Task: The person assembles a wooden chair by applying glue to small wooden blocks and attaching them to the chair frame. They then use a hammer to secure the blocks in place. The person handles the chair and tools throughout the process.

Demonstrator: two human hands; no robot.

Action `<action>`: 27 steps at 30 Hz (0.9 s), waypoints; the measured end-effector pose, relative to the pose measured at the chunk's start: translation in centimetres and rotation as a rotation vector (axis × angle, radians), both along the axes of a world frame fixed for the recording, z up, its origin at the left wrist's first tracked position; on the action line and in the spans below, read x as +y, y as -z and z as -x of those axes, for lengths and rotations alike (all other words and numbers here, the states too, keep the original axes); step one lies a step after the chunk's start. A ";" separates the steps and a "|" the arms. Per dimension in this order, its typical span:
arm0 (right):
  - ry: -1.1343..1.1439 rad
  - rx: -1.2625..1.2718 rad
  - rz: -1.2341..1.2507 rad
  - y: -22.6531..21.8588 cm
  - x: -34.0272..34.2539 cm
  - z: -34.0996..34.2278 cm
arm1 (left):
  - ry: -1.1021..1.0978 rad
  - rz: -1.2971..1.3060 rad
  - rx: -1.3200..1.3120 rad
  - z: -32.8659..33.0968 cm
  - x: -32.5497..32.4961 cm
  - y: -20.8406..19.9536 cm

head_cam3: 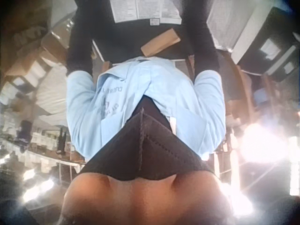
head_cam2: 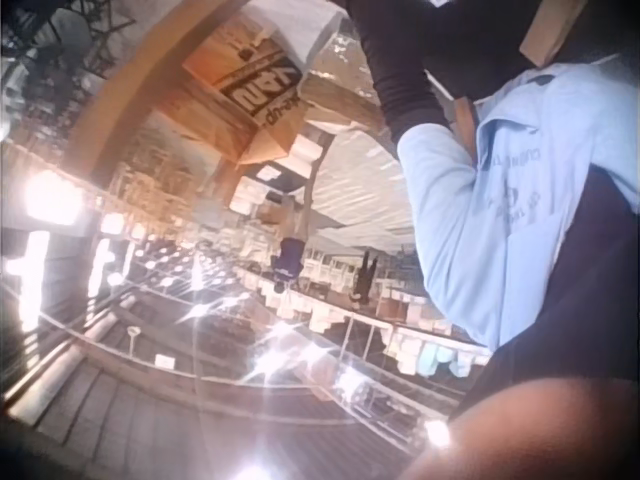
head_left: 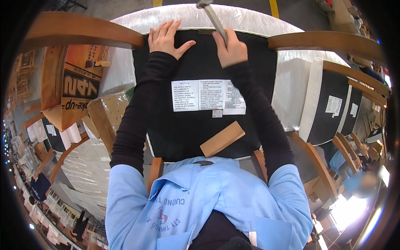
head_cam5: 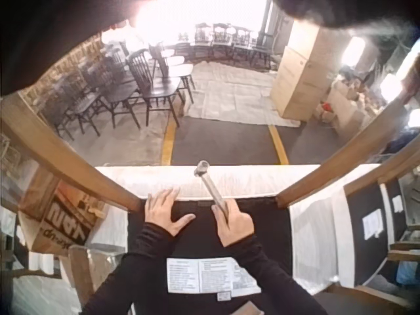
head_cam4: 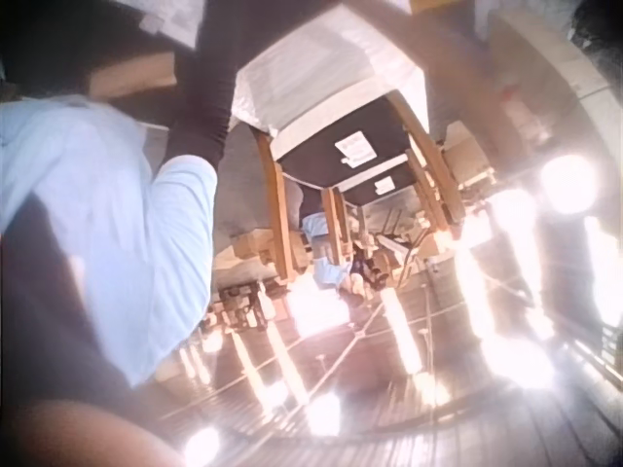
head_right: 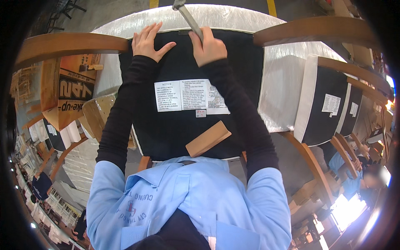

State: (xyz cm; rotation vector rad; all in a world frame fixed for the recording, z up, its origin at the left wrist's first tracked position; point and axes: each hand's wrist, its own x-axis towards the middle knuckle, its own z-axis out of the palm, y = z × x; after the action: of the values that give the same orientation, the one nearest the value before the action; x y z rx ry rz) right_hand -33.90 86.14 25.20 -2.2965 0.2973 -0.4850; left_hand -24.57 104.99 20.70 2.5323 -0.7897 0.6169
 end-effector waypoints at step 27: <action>-0.052 0.364 0.388 -2.5 1.2 4.7 | -0.072 -0.132 0.357 -0.4 -0.8 -1.5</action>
State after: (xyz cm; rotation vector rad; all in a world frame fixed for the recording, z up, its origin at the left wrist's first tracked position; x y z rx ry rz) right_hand -38.59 87.37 27.70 -2.7645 0.3420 -0.0962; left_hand -24.20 104.22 22.15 2.6907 -0.6290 0.1259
